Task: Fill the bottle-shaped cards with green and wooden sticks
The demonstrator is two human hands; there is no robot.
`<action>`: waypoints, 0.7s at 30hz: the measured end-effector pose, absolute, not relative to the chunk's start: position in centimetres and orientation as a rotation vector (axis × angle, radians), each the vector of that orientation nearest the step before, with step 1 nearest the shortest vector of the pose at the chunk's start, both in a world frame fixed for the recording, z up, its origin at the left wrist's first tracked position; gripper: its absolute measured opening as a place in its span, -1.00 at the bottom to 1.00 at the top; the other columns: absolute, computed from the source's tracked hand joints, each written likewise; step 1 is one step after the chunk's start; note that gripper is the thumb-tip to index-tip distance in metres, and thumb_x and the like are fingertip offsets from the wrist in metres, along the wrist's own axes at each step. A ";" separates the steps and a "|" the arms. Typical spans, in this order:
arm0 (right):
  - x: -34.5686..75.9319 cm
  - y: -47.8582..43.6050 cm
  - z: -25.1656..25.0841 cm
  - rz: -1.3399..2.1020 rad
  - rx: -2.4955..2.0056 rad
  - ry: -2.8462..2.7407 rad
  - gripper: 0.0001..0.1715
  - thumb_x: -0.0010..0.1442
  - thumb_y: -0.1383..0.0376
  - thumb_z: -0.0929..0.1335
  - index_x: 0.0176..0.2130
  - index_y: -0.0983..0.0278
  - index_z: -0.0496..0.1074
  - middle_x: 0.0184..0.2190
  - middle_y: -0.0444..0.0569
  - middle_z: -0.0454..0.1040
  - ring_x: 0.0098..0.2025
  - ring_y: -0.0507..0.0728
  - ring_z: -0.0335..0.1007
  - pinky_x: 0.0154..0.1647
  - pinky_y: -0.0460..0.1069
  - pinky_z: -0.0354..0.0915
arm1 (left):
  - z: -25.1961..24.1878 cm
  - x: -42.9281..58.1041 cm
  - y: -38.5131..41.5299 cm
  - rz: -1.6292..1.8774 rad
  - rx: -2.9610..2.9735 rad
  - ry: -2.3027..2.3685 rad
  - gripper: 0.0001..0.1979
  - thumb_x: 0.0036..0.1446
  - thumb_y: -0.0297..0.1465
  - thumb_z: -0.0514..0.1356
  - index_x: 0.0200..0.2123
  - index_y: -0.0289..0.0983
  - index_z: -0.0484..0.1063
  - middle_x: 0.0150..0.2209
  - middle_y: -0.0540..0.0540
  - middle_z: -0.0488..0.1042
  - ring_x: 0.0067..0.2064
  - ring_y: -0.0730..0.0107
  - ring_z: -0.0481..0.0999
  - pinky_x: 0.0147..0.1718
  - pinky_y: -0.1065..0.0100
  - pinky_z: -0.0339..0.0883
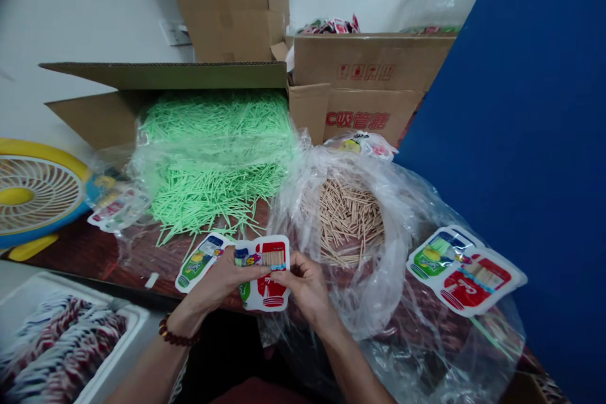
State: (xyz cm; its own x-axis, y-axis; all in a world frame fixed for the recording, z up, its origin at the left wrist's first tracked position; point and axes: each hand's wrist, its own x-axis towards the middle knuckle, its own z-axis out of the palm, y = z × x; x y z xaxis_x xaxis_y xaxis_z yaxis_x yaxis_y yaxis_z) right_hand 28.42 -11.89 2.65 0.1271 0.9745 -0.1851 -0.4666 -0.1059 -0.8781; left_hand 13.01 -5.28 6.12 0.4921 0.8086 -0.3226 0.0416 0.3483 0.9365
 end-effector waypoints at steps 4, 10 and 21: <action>28.5 -11.6 2.7 1.450 -0.970 -0.693 -0.69 -0.19 0.23 0.55 -0.38 0.26 0.50 -0.44 -0.12 0.56 -0.39 0.08 0.46 -0.31 -0.01 0.39 | 5.6 13.0 -5.3 0.665 1.073 0.996 -0.78 -0.18 -0.41 0.41 -0.41 -0.34 0.52 -0.47 -0.05 0.59 -0.48 0.35 0.53 -0.46 0.40 0.42; 28.0 -11.4 2.1 1.393 -1.000 -0.700 -0.63 -0.18 0.22 0.54 -0.30 0.26 0.55 -0.44 -0.11 0.57 -0.40 0.12 0.49 -0.28 0.04 0.40 | 5.2 13.1 -5.4 0.655 1.028 0.966 -0.75 -0.18 -0.39 0.42 -0.36 -0.34 0.54 -0.44 -0.07 0.60 -0.46 0.33 0.55 -0.44 0.37 0.44; 29.4 -11.7 1.8 1.333 -1.092 -0.777 -0.69 -0.09 0.12 0.51 -0.48 0.30 0.46 -0.53 -0.15 0.51 -0.49 0.03 0.37 -0.39 -0.06 0.28 | 5.1 13.4 -5.3 0.653 0.912 0.893 -0.77 -0.17 -0.41 0.41 -0.38 -0.37 0.53 -0.43 -0.12 0.62 -0.46 0.31 0.57 -0.41 0.36 0.43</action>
